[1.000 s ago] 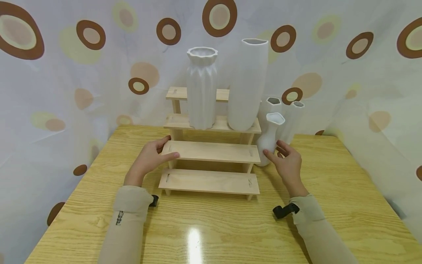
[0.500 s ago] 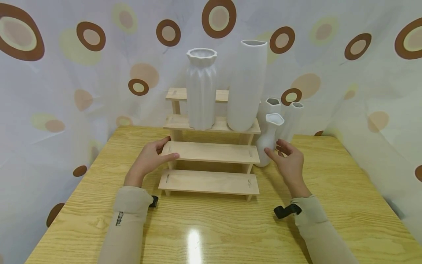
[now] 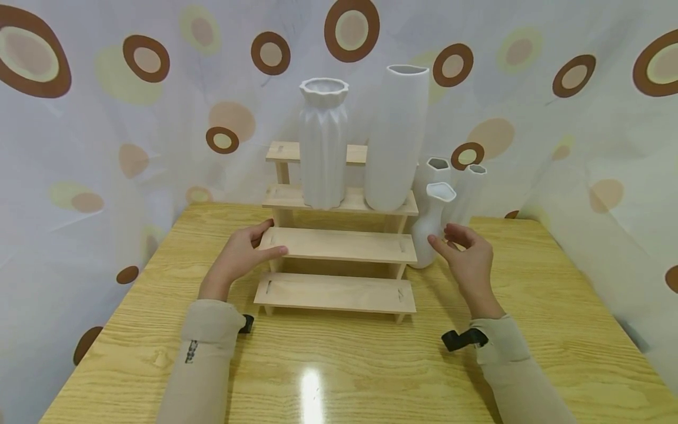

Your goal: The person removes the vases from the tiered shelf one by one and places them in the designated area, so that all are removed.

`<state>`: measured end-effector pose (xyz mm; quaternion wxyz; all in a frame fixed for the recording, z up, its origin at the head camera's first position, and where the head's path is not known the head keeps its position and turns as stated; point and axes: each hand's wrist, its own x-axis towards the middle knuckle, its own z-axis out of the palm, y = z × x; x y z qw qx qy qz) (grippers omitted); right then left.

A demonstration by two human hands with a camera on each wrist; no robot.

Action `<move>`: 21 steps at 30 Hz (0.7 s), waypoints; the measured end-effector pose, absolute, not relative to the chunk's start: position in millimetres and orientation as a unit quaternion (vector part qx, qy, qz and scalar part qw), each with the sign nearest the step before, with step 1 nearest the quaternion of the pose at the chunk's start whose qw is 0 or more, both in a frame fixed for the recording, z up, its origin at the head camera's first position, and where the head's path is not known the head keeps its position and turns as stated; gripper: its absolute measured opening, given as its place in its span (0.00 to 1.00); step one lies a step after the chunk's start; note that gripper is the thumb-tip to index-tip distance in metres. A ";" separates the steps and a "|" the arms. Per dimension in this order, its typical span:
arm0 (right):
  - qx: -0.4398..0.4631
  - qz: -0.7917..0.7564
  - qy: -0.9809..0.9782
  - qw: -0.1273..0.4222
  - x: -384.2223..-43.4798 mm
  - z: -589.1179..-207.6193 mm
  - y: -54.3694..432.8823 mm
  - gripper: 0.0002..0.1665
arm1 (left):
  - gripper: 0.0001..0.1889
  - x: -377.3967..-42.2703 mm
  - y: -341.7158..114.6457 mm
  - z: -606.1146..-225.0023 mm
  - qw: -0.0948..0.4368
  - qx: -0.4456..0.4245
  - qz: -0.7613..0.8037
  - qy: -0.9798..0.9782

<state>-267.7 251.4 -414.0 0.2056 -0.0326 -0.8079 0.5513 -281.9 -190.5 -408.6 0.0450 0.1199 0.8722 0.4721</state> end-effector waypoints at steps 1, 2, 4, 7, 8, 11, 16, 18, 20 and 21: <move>-0.033 0.551 -0.808 0.207 -267.4 -413.4 251.3 0.34 | 0.53 -281.6 -190.3 -408.4 0.046 0.119 0.473 0.872; -0.032 0.551 -0.807 0.208 -267.1 -413.0 251.3 0.34 | 0.53 -281.3 -190.0 -408.2 0.046 0.119 0.475 0.871; -0.030 0.552 -0.806 0.211 -266.7 -412.0 251.3 0.33 | 0.53 -280.8 -189.7 -408.1 0.046 0.117 0.475 0.871; -0.027 0.552 -0.806 0.213 -265.6 -410.0 250.6 0.33 | 0.53 -280.9 -189.4 -408.5 0.045 0.114 0.472 0.873; -0.027 0.552 -0.806 0.213 -265.1 -409.2 250.2 0.32 | 0.53 -280.8 -189.4 -408.5 0.044 0.113 0.471 0.874; -0.023 0.558 -0.802 0.213 -263.2 -406.5 248.8 0.32 | 0.53 -281.1 -189.6 -408.6 0.042 0.112 0.468 0.876; -0.021 0.566 -0.797 0.211 -260.1 -402.2 247.4 0.32 | 0.53 -281.4 -189.8 -407.9 0.045 0.112 0.466 0.876; -0.022 0.565 -0.798 0.209 -259.3 -401.3 247.1 0.32 | 0.53 -281.3 -189.7 -407.8 0.045 0.112 0.465 0.877; -0.022 0.565 -0.798 0.209 -258.6 -400.3 246.7 0.32 | 0.53 -281.3 -189.7 -407.5 0.045 0.112 0.464 0.878; -0.022 0.565 -0.798 0.209 -258.2 -399.7 246.4 0.32 | 0.53 -281.3 -189.7 -407.5 0.045 0.112 0.463 0.878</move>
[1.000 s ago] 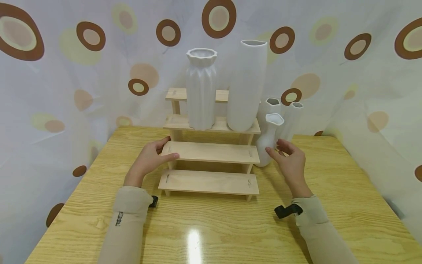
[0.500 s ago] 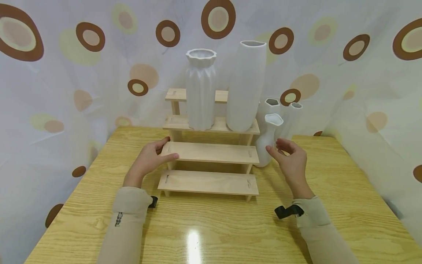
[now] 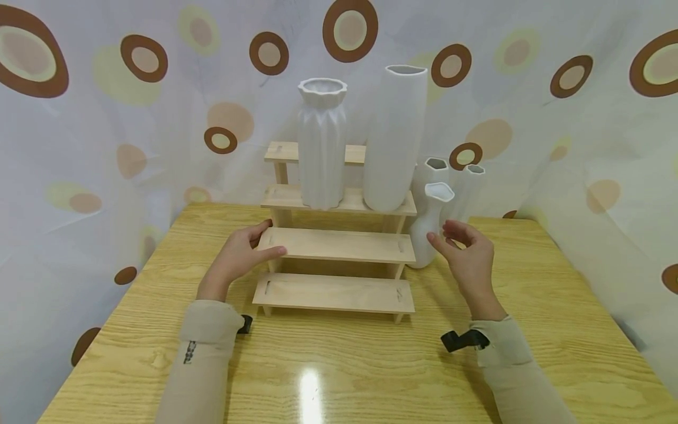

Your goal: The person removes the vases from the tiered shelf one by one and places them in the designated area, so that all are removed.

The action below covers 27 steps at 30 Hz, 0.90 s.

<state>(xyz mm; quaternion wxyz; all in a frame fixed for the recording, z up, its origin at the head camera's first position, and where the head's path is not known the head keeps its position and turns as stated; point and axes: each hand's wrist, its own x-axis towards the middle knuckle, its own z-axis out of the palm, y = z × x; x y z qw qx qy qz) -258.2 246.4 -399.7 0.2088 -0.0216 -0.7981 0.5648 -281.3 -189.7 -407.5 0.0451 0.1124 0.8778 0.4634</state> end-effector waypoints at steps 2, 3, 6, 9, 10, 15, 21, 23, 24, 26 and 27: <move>-0.021 0.566 -0.797 0.209 -257.3 -398.4 245.8 0.32 | 0.53 -281.3 -189.9 -407.6 0.045 0.113 0.462 0.879; -0.021 0.566 -0.797 0.209 -256.7 -397.7 245.4 0.32 | 0.53 -281.3 -190.0 -407.7 0.045 0.114 0.462 0.879; -0.019 0.570 -0.794 0.209 -255.2 -395.4 244.2 0.32 | 0.53 -281.5 -190.3 -408.1 0.045 0.115 0.461 0.879; -0.014 0.573 -0.792 0.211 -253.8 -392.9 243.0 0.31 | 0.53 -281.6 -190.5 -408.4 0.045 0.116 0.463 0.878; -0.011 0.575 -0.790 0.213 -253.5 -392.1 242.6 0.31 | 0.53 -281.6 -190.5 -408.5 0.045 0.117 0.463 0.877; -0.005 0.582 -0.783 0.220 -251.8 -388.5 240.8 0.29 | 0.53 -281.3 -190.2 -408.6 0.044 0.117 0.467 0.875; -0.001 0.595 -0.773 0.220 -249.1 -385.0 238.6 0.28 | 0.53 -281.1 -190.2 -409.1 0.042 0.116 0.470 0.874; 0.000 0.604 -0.767 0.218 -248.1 -383.4 237.7 0.28 | 0.53 -281.2 -190.3 -409.3 0.041 0.117 0.472 0.873; 0.001 0.606 -0.765 0.219 -247.5 -382.4 237.2 0.28 | 0.53 -281.3 -190.3 -409.4 0.041 0.117 0.471 0.873; 0.005 0.610 -0.762 0.220 -246.3 -380.4 236.3 0.27 | 0.53 -281.7 -190.4 -409.6 0.040 0.118 0.470 0.874; 0.007 0.612 -0.760 0.220 -245.7 -379.4 235.9 0.27 | 0.53 -281.8 -190.3 -409.6 0.039 0.118 0.469 0.874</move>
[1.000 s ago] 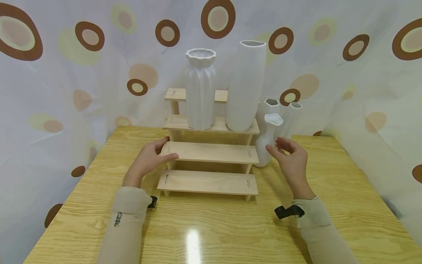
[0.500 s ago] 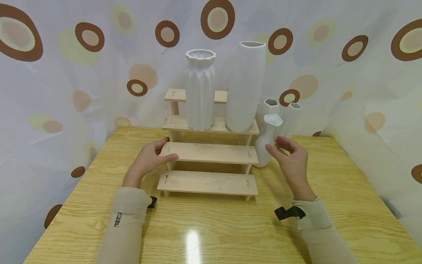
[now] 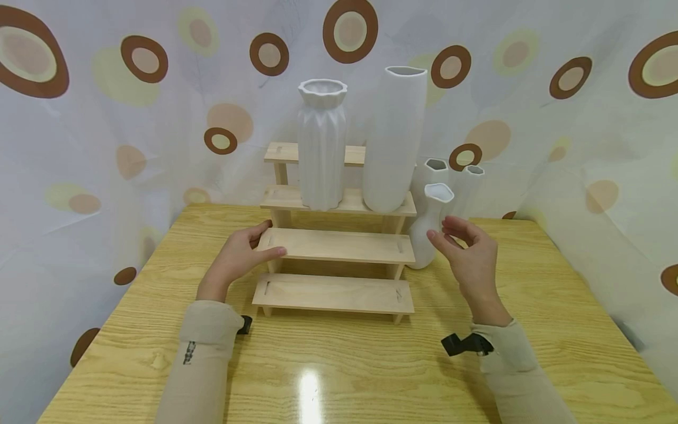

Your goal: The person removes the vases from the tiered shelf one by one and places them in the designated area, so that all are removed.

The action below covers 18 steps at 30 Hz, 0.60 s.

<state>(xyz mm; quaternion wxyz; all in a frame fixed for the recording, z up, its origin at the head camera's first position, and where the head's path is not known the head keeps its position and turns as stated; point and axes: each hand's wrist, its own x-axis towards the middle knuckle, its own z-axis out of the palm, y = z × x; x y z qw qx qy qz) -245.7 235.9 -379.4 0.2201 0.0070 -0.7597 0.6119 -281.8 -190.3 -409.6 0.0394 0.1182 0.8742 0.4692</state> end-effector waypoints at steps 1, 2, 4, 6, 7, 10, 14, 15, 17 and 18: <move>0.009 0.614 -0.758 0.221 -245.1 -378.2 235.5 0.27 | 0.53 -281.9 -190.4 -409.4 0.039 0.119 0.468 0.875; 0.011 0.615 -0.756 0.222 -244.4 -377.3 235.1 0.27 | 0.53 -282.1 -190.4 -409.3 0.038 0.120 0.467 0.875; 0.014 0.622 -0.750 0.223 -243.0 -375.5 234.5 0.27 | 0.53 -282.2 -190.1 -408.8 0.038 0.122 0.467 0.875; 0.016 0.631 -0.743 0.224 -241.8 -374.6 234.3 0.27 | 0.53 -281.9 -189.9 -408.5 0.040 0.123 0.466 0.875; 0.017 0.634 -0.740 0.224 -241.0 -374.3 234.2 0.27 | 0.53 -281.6 -189.7 -408.4 0.041 0.124 0.466 0.875; 0.020 0.639 -0.736 0.224 -238.6 -373.3 233.4 0.27 | 0.53 -280.6 -189.3 -408.8 0.046 0.120 0.465 0.876; 0.023 0.639 -0.735 0.224 -237.1 -371.0 231.8 0.27 | 0.54 -280.1 -189.4 -409.2 0.046 0.116 0.462 0.878; 0.026 0.641 -0.733 0.226 -236.8 -369.9 231.1 0.27 | 0.54 -280.2 -189.4 -409.1 0.046 0.116 0.463 0.877; 0.030 0.648 -0.726 0.229 -236.4 -367.0 229.4 0.26 | 0.54 -280.7 -189.8 -408.5 0.044 0.117 0.465 0.876; 0.033 0.651 -0.722 0.231 -235.9 -365.1 228.4 0.26 | 0.54 -280.9 -190.2 -408.2 0.043 0.117 0.467 0.876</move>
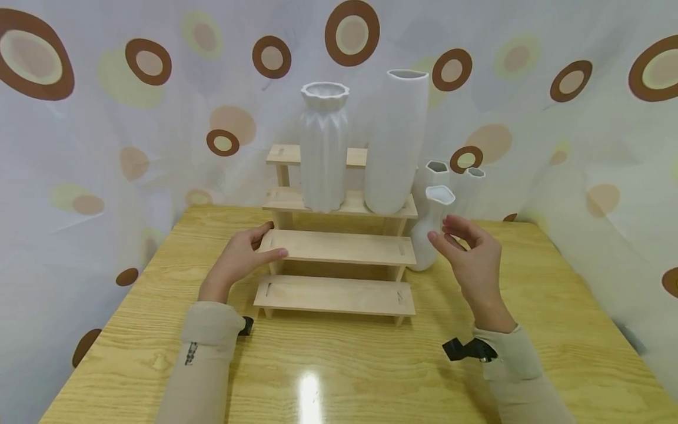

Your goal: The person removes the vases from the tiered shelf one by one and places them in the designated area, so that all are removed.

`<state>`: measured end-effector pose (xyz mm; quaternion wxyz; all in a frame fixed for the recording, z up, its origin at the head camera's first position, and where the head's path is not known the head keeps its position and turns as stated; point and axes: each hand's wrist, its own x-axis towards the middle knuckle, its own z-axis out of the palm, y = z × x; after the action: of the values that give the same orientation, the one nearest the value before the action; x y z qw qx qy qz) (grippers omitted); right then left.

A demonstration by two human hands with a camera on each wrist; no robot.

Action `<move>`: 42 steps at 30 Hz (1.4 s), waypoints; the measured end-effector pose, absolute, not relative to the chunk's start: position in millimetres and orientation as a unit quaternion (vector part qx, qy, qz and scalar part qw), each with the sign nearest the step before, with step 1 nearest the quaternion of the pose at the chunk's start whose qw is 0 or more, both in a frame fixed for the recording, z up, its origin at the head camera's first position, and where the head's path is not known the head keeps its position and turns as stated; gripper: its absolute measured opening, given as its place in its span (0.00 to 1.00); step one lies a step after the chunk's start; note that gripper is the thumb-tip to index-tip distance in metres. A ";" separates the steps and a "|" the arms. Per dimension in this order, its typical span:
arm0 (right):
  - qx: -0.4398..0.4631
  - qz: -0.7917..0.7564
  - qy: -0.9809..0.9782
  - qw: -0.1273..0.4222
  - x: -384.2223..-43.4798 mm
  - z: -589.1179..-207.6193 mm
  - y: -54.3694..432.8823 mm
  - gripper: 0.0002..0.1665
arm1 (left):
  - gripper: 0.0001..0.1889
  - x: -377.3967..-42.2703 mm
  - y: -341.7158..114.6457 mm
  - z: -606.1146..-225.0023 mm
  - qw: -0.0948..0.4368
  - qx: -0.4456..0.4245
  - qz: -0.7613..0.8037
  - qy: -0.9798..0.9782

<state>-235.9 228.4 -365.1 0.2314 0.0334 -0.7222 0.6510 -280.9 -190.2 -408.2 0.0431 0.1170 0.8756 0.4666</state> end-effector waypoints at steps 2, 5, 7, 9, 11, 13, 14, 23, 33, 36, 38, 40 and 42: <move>0.039 0.655 -0.717 0.235 -234.6 -362.8 227.0 0.26 | 0.54 -281.6 -190.0 -408.1 0.044 0.119 0.470 0.874; 0.045 0.657 -0.713 0.238 -233.7 -360.1 225.4 0.26 | 0.54 -282.3 -190.3 -408.3 0.044 0.120 0.471 0.873; 0.048 0.658 -0.713 0.239 -233.3 -358.9 224.7 0.26 | 0.54 -282.6 -190.3 -408.6 0.044 0.120 0.471 0.873; 0.048 0.659 -0.712 0.240 -232.6 -358.1 224.1 0.27 | 0.53 -282.7 -190.3 -409.2 0.044 0.120 0.468 0.874; 0.047 0.657 -0.713 0.240 -231.9 -357.6 223.8 0.28 | 0.53 -282.7 -190.0 -409.7 0.044 0.120 0.467 0.875; 0.047 0.658 -0.712 0.241 -231.9 -356.9 223.2 0.28 | 0.53 -282.9 -189.9 -410.0 0.042 0.121 0.468 0.875; 0.048 0.659 -0.711 0.241 -232.2 -356.2 222.8 0.28 | 0.53 -282.9 -190.0 -409.9 0.041 0.122 0.469 0.874; 0.056 0.653 -0.717 0.238 -235.9 -354.9 219.7 0.29 | 0.53 -282.5 -190.1 -410.7 0.038 0.121 0.474 0.871; 0.064 0.632 -0.734 0.240 -240.5 -351.1 214.6 0.29 | 0.53 -282.0 -190.4 -412.0 0.038 0.115 0.467 0.876; 0.068 0.626 -0.739 0.239 -242.4 -349.6 212.4 0.29 | 0.53 -282.3 -190.6 -411.7 0.039 0.117 0.467 0.876; 0.071 0.626 -0.740 0.237 -243.8 -348.8 210.8 0.29 | 0.53 -282.5 -190.4 -411.5 0.039 0.118 0.470 0.874; 0.073 0.626 -0.739 0.236 -245.4 -348.1 209.3 0.29 | 0.53 -282.5 -190.2 -411.5 0.040 0.119 0.474 0.872; 0.076 0.626 -0.739 0.236 -247.0 -347.3 208.0 0.30 | 0.53 -282.4 -189.8 -411.3 0.041 0.118 0.477 0.870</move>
<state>-247.0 208.0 -347.3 0.2361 0.0758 -0.7392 0.6262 -282.4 -189.8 -411.3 0.0414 0.1178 0.8700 0.4769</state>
